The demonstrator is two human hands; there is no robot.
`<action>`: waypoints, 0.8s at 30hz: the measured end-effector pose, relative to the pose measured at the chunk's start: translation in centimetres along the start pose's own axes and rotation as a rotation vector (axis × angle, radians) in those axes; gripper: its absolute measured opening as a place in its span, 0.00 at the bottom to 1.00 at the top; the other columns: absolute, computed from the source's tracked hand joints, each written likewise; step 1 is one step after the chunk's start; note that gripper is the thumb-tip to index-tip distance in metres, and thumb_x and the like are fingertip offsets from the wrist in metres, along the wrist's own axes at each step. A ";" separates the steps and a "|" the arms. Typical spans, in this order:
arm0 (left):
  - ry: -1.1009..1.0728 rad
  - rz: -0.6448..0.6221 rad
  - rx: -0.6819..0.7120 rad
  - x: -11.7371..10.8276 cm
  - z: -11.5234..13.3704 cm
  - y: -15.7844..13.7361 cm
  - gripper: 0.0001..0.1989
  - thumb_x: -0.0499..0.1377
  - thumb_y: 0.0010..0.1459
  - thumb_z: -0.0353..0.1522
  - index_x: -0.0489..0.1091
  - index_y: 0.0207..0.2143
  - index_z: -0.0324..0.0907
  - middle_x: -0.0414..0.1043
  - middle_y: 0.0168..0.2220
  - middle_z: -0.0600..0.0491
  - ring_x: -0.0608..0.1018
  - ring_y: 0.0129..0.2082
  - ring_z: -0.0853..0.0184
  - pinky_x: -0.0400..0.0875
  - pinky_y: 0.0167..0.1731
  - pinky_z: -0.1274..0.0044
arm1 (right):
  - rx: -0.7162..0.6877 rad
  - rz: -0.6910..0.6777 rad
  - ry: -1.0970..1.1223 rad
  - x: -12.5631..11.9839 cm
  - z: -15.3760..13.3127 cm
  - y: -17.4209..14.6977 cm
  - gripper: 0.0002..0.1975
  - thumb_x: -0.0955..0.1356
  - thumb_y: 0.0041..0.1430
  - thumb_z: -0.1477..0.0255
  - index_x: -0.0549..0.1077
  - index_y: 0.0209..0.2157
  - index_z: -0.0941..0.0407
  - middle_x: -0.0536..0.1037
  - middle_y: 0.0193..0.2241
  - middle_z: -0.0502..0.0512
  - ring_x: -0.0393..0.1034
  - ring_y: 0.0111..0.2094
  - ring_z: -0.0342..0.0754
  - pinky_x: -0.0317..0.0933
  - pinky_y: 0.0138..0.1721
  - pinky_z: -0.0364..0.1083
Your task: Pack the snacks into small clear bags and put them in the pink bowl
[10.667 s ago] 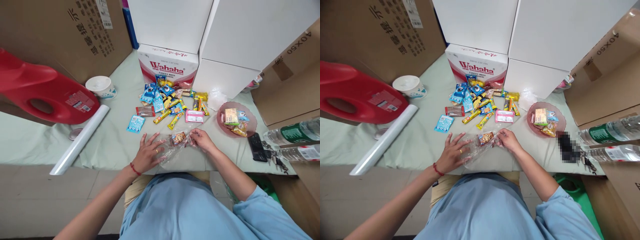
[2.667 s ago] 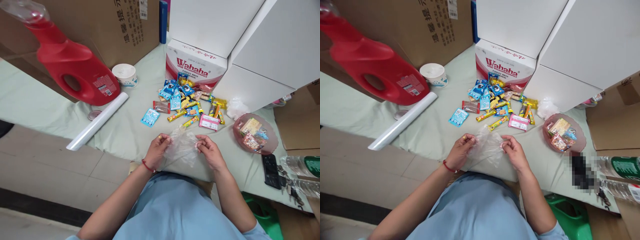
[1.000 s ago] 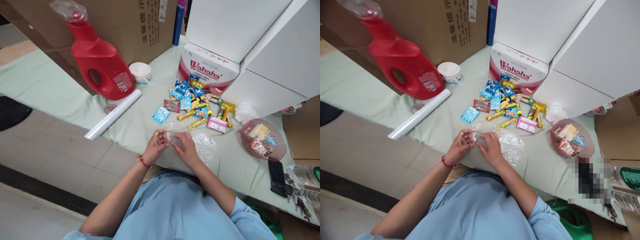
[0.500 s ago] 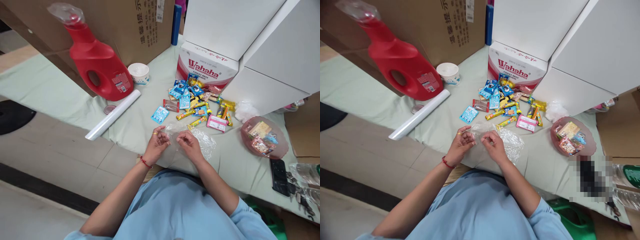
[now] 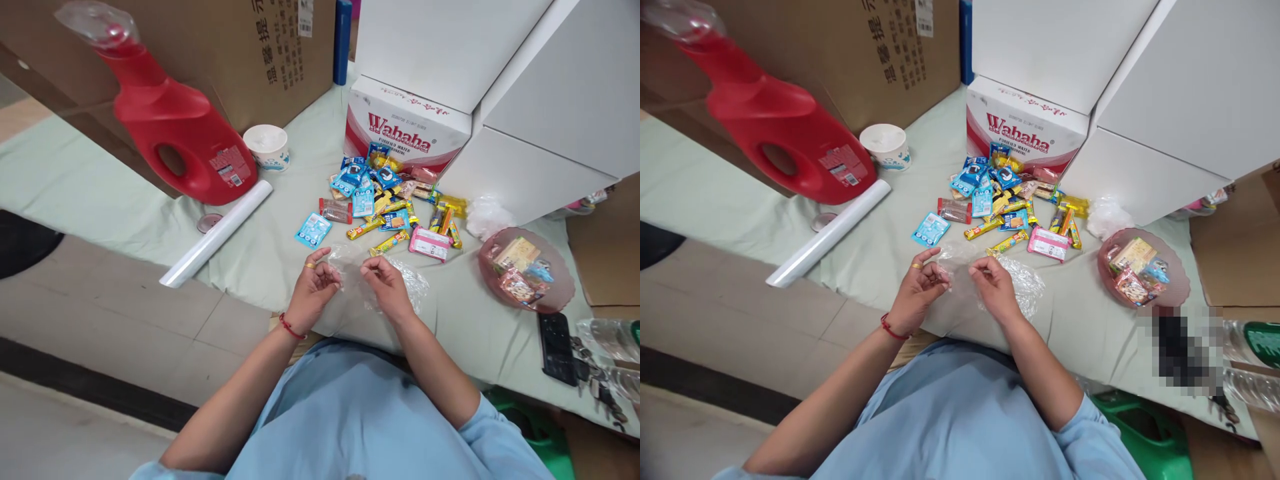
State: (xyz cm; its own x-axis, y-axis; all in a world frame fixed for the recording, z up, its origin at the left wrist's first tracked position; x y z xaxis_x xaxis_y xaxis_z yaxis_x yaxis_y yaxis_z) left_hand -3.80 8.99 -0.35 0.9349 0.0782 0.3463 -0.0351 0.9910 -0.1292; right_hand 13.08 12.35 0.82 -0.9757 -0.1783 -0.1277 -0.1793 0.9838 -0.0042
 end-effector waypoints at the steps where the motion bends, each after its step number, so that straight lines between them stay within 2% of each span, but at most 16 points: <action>1: -0.001 0.018 -0.009 -0.5 0.1 0.1 0.36 0.70 0.48 0.28 0.62 0.58 0.46 0.68 0.32 0.61 0.74 0.34 0.72 0.70 0.38 0.78 | -0.002 0.029 0.042 -0.8 -0.1 0.2 0.13 0.70 0.62 0.57 0.71 0.34 0.52 0.75 0.33 0.50 0.69 0.36 0.47 0.65 0.39 0.46; 4: 0.008 0.040 -0.027 -1.2 0.8 0.3 0.35 0.69 0.47 0.28 0.63 0.58 0.46 0.68 0.32 0.61 0.74 0.34 0.71 0.69 0.38 0.78 | -0.051 0.074 0.074 -2.5 -1.4 0.2 0.14 0.70 0.63 0.56 0.71 0.35 0.52 0.77 0.38 0.53 0.71 0.41 0.49 0.67 0.44 0.48; 6: 0.021 0.013 -0.016 -0.5 1.4 0.3 0.37 0.69 0.48 0.28 0.61 0.60 0.46 0.69 0.33 0.61 0.75 0.35 0.71 0.70 0.40 0.77 | -0.069 0.021 0.029 -2.0 -2.4 0.0 0.15 0.69 0.63 0.54 0.71 0.36 0.52 0.77 0.39 0.53 0.71 0.42 0.49 0.68 0.44 0.48; 9: 0.039 -0.085 0.008 1.7 1.8 0.2 0.39 0.69 0.49 0.28 0.59 0.62 0.47 0.69 0.32 0.60 0.75 0.35 0.70 0.70 0.40 0.76 | -0.085 -0.078 -0.043 0.1 -3.1 -0.5 0.15 0.70 0.63 0.54 0.74 0.36 0.52 0.76 0.36 0.52 0.71 0.39 0.48 0.68 0.42 0.47; 12: 0.057 -0.106 0.027 2.5 2.0 0.2 0.37 0.67 0.49 0.27 0.59 0.61 0.46 0.70 0.31 0.60 0.73 0.33 0.71 0.68 0.37 0.77 | -0.051 -0.015 0.003 0.1 -2.5 -0.4 0.15 0.70 0.63 0.55 0.73 0.32 0.52 0.73 0.30 0.50 0.68 0.34 0.46 0.67 0.39 0.46; 14: 0.061 -0.061 0.034 1.7 2.3 0.2 0.35 0.66 0.48 0.26 0.60 0.59 0.46 0.70 0.30 0.61 0.72 0.31 0.71 0.68 0.36 0.78 | -0.005 0.065 0.114 -1.2 -1.9 -0.3 0.15 0.71 0.61 0.56 0.71 0.31 0.52 0.72 0.30 0.49 0.68 0.33 0.45 0.68 0.39 0.46; 17: 0.056 -0.022 0.006 -0.4 3.3 0.1 0.32 0.65 0.45 0.25 0.65 0.54 0.45 0.70 0.29 0.60 0.71 0.30 0.71 0.66 0.34 0.78 | 0.075 0.137 0.334 -3.8 -1.6 -0.4 0.17 0.73 0.57 0.54 0.69 0.33 0.52 0.75 0.36 0.50 0.73 0.38 0.47 0.72 0.40 0.47; 19: 0.048 -0.040 -0.046 -1.8 4.0 0.3 0.28 0.64 0.43 0.25 0.70 0.50 0.43 0.70 0.27 0.59 0.70 0.28 0.71 0.64 0.31 0.78 | 0.144 0.169 0.424 -5.6 -1.6 -0.6 0.20 0.75 0.54 0.53 0.67 0.33 0.51 0.77 0.37 0.49 0.75 0.34 0.45 0.72 0.31 0.44; 22: 0.036 -0.077 -0.105 -3.8 4.9 1.2 0.24 0.63 0.40 0.26 0.73 0.45 0.41 0.68 0.25 0.58 0.67 0.24 0.72 0.61 0.27 0.78 | 0.213 0.231 0.436 -8.0 -1.8 -0.8 0.23 0.77 0.50 0.53 0.65 0.33 0.51 0.77 0.31 0.46 0.67 0.20 0.39 0.58 0.16 0.38; 24: 0.074 -0.042 -0.121 -5.3 5.1 2.3 0.24 0.64 0.40 0.27 0.73 0.45 0.41 0.69 0.26 0.57 0.67 0.25 0.71 0.62 0.28 0.77 | 0.249 0.278 0.432 -8.9 -1.2 -0.6 0.25 0.79 0.46 0.54 0.64 0.32 0.52 0.74 0.26 0.43 0.63 0.16 0.37 0.50 0.12 0.36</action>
State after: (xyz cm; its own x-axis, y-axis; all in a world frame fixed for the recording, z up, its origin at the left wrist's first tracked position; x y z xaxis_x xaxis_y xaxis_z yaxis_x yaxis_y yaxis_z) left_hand -10.69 11.40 2.25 0.9582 0.0243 0.2850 0.0432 0.9726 -0.2283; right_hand 21.72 13.31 3.11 -0.9545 0.1474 0.2593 0.0754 0.9603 -0.2687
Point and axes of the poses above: each hand's wrist, its own y-axis towards the middle knuckle, its own x-axis out of the palm, z = x × y, the point moved 9 cm from there along y, towards the middle knuckle
